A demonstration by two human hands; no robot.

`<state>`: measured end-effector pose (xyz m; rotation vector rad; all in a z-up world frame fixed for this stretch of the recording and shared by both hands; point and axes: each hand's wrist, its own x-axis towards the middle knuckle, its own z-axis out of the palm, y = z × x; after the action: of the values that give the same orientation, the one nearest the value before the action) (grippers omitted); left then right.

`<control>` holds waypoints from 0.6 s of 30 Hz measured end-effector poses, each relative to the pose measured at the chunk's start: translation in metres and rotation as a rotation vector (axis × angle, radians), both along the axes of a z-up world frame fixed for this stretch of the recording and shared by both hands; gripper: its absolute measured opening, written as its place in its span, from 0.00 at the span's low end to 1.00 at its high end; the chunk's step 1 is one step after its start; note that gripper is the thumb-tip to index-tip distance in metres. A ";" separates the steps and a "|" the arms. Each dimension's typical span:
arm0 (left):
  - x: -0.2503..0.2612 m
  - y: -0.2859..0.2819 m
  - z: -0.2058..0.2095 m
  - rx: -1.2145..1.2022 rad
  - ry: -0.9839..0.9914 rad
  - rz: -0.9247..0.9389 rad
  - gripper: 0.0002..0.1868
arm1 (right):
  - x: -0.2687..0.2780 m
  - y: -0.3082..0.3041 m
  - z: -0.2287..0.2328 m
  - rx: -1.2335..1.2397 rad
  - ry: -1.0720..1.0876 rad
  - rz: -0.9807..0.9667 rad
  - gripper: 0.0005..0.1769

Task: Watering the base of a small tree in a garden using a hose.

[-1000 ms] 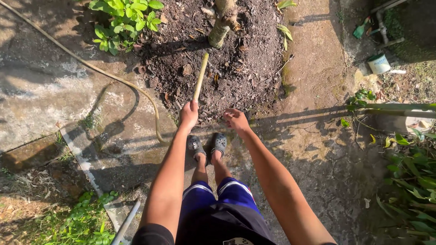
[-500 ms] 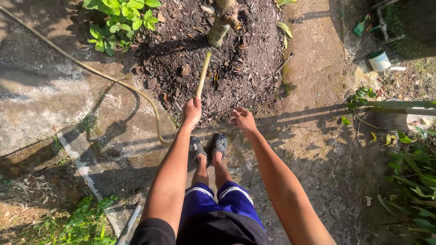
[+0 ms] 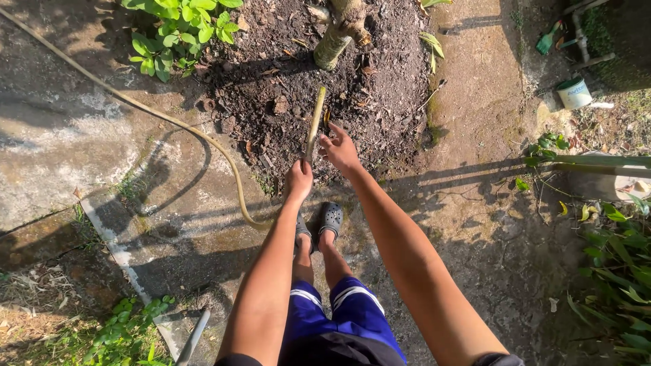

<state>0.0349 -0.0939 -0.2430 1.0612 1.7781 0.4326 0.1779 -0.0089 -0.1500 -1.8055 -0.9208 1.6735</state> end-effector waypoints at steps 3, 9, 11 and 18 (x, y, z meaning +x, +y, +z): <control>0.005 0.011 0.024 0.121 0.029 0.029 0.20 | -0.019 -0.003 -0.025 -0.019 0.049 0.011 0.40; 0.021 0.030 0.030 0.003 -0.031 0.063 0.22 | -0.036 0.010 -0.049 0.077 -0.100 0.018 0.36; 0.030 0.036 0.024 -0.025 -0.068 0.080 0.22 | -0.030 0.014 -0.074 0.090 -0.155 0.021 0.34; 0.087 0.054 -0.022 -0.022 -0.177 0.168 0.23 | 0.022 0.029 -0.157 0.176 -0.187 0.019 0.29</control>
<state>0.1217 -0.0399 -0.2655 0.8351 1.7154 0.5898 0.1997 0.0205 -0.3065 -1.8591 -1.1306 1.4040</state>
